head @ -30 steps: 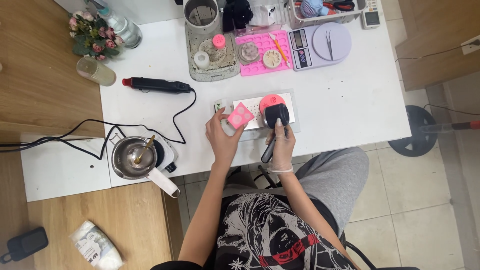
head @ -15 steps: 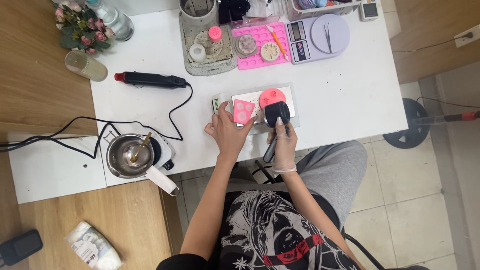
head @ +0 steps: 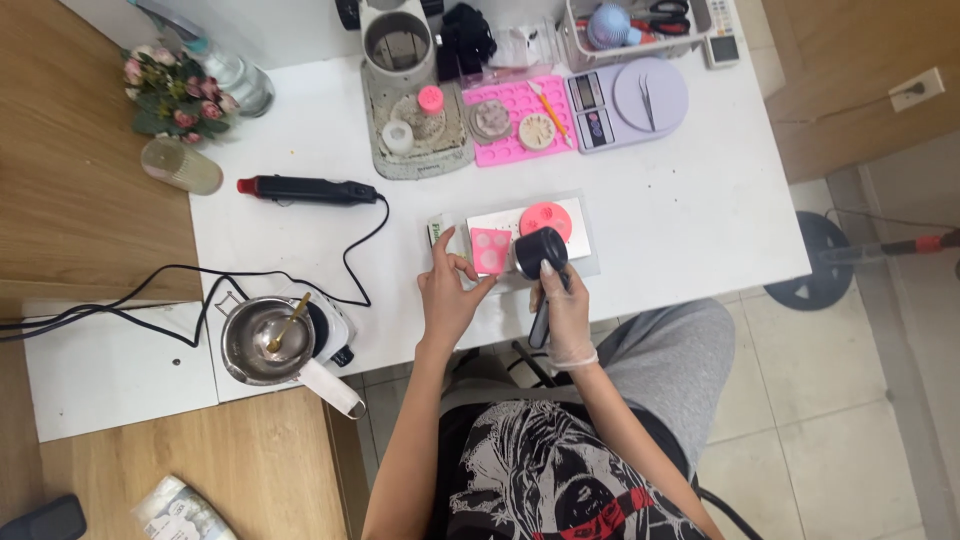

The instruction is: Scraping excess wax from silicone candle molds and using a heat gun to smooth the surface.

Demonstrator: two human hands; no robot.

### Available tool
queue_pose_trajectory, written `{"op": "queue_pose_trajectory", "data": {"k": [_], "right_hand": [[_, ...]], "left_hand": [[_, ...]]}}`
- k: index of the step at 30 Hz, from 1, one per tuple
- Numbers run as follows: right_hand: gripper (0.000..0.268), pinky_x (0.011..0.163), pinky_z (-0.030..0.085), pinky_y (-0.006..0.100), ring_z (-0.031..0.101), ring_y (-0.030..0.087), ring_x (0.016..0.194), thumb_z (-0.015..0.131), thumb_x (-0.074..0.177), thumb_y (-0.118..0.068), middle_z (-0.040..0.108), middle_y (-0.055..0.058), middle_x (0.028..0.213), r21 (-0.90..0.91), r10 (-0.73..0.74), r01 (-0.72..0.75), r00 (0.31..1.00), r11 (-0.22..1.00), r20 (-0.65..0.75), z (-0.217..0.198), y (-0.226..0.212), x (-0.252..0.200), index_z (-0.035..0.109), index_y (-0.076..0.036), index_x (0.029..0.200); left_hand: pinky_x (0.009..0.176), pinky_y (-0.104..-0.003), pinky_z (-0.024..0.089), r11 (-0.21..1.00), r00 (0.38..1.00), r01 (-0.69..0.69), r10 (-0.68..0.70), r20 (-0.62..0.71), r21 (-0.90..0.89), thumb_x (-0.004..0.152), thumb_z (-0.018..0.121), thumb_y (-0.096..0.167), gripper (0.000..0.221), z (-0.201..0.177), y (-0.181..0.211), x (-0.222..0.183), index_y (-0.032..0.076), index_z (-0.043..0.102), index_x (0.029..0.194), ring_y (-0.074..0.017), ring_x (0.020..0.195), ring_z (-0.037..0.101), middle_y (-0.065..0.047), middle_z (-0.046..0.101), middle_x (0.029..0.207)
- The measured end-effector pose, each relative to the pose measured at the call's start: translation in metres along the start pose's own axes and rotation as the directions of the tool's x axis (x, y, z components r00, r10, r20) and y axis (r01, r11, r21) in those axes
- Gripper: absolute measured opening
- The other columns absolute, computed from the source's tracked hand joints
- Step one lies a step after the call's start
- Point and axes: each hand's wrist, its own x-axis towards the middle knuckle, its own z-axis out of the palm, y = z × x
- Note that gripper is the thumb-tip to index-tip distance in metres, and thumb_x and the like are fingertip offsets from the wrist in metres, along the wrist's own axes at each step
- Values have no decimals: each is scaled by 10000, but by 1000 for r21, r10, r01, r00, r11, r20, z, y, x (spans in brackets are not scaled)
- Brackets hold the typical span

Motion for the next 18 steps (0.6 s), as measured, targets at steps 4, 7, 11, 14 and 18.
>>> {"op": "queue_pose_trajectory", "data": {"k": [4, 7, 11, 14, 18], "right_hand": [[340, 554, 423, 246, 511, 88, 583, 601, 1026, -297, 558, 15, 679, -25, -12, 13, 1000, 1000, 27, -5, 7, 0, 628, 34, 1094], [330, 555, 423, 247, 512, 91, 580, 589, 1031, -291, 559, 20, 672, -36, 0, 1, 999, 999, 35, -9, 6, 0, 629, 32, 1088], [332, 553, 432, 250, 520, 93, 578, 588, 1024, -295, 564, 20, 675, -29, 1, 1, 999, 1000, 53, -12, 6, 2, 629, 29, 1081], [338, 548, 434, 252, 521, 94, 579, 594, 1013, -304, 563, 19, 677, -17, 1, 0, 999, 1000, 51, -12, 5, 3, 635, 26, 1078], [362, 551, 433, 248, 521, 96, 582, 595, 1015, -325, 560, 19, 676, -9, 4, -3, 999, 1000, 44, -12, 8, 4, 638, 30, 1069]], "left_hand": [[807, -344, 340, 1000, 1000, -6, 6, -10, 15, 734, 901, 297, 974, 7, -5, 6, 115, 378, 1536, -125, 717, 584, 50, 565, 748], [702, -370, 369, 998, 1000, -8, 10, -22, 57, 704, 923, 289, 1008, 8, 5, 12, 100, 391, 1540, -158, 665, 562, 8, 536, 708], [591, -347, 463, 999, 998, -7, 5, -70, -37, 696, 889, 323, 1016, 16, 4, 13, 103, 392, 1554, -159, 595, 537, -2, 502, 669], [549, -351, 469, 1000, 997, -12, 11, -76, -16, 683, 899, 303, 1026, 19, -1, 15, 95, 400, 1555, -166, 560, 527, -18, 503, 646], [558, -343, 446, 998, 997, -60, 61, -36, 30, 667, 945, 311, 1028, 13, 5, 16, 111, 432, 1535, -153, 576, 520, 0, 520, 666]]}}
